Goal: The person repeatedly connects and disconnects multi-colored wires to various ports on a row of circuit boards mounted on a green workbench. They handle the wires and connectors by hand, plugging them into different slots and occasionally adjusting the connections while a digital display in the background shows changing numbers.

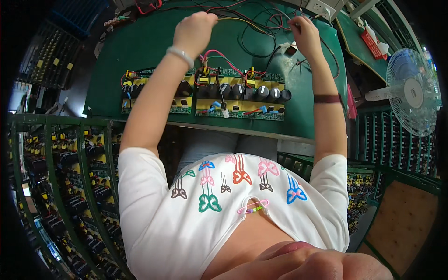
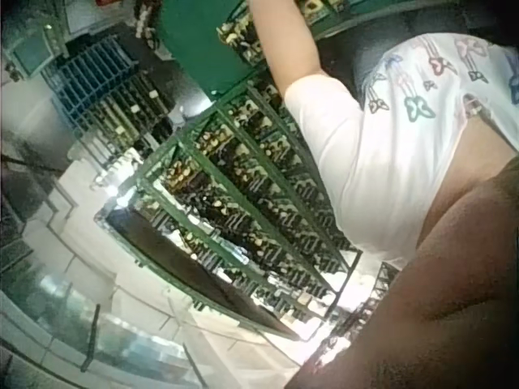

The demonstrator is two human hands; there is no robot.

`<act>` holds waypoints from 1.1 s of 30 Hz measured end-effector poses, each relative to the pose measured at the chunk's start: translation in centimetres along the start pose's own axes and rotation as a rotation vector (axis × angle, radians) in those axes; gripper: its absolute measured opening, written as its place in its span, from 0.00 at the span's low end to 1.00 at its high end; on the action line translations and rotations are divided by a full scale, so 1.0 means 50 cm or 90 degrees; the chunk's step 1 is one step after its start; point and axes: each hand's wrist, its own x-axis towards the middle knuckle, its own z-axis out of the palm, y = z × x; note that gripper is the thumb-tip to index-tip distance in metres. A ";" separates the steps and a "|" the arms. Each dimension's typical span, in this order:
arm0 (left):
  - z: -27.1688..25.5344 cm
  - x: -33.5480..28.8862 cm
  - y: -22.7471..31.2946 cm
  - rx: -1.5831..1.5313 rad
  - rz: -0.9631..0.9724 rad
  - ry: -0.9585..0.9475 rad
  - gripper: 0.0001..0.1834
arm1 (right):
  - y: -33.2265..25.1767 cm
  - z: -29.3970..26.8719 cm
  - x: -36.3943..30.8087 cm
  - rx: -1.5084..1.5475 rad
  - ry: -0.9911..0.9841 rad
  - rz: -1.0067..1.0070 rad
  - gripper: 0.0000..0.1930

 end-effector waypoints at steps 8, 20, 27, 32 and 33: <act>0.012 -0.028 -0.022 -0.312 -0.041 -0.123 0.15 | -0.045 0.020 -0.017 -0.088 -0.034 -0.095 0.11; 0.010 -0.083 0.122 -0.190 0.314 -0.311 0.17 | 0.019 -0.027 -0.093 -0.139 -0.221 -0.069 0.15; 0.008 -0.082 0.128 -0.199 0.331 -0.309 0.18 | 0.007 -0.012 -0.062 -0.057 -0.278 -0.019 0.08; 0.024 -0.081 0.137 -0.172 0.345 -0.299 0.21 | -0.011 -0.032 -0.071 0.037 -0.232 -0.033 0.03; 0.021 -0.078 0.144 -0.160 0.332 -0.321 0.21 | -0.005 -0.037 -0.078 0.033 -0.222 -0.063 0.03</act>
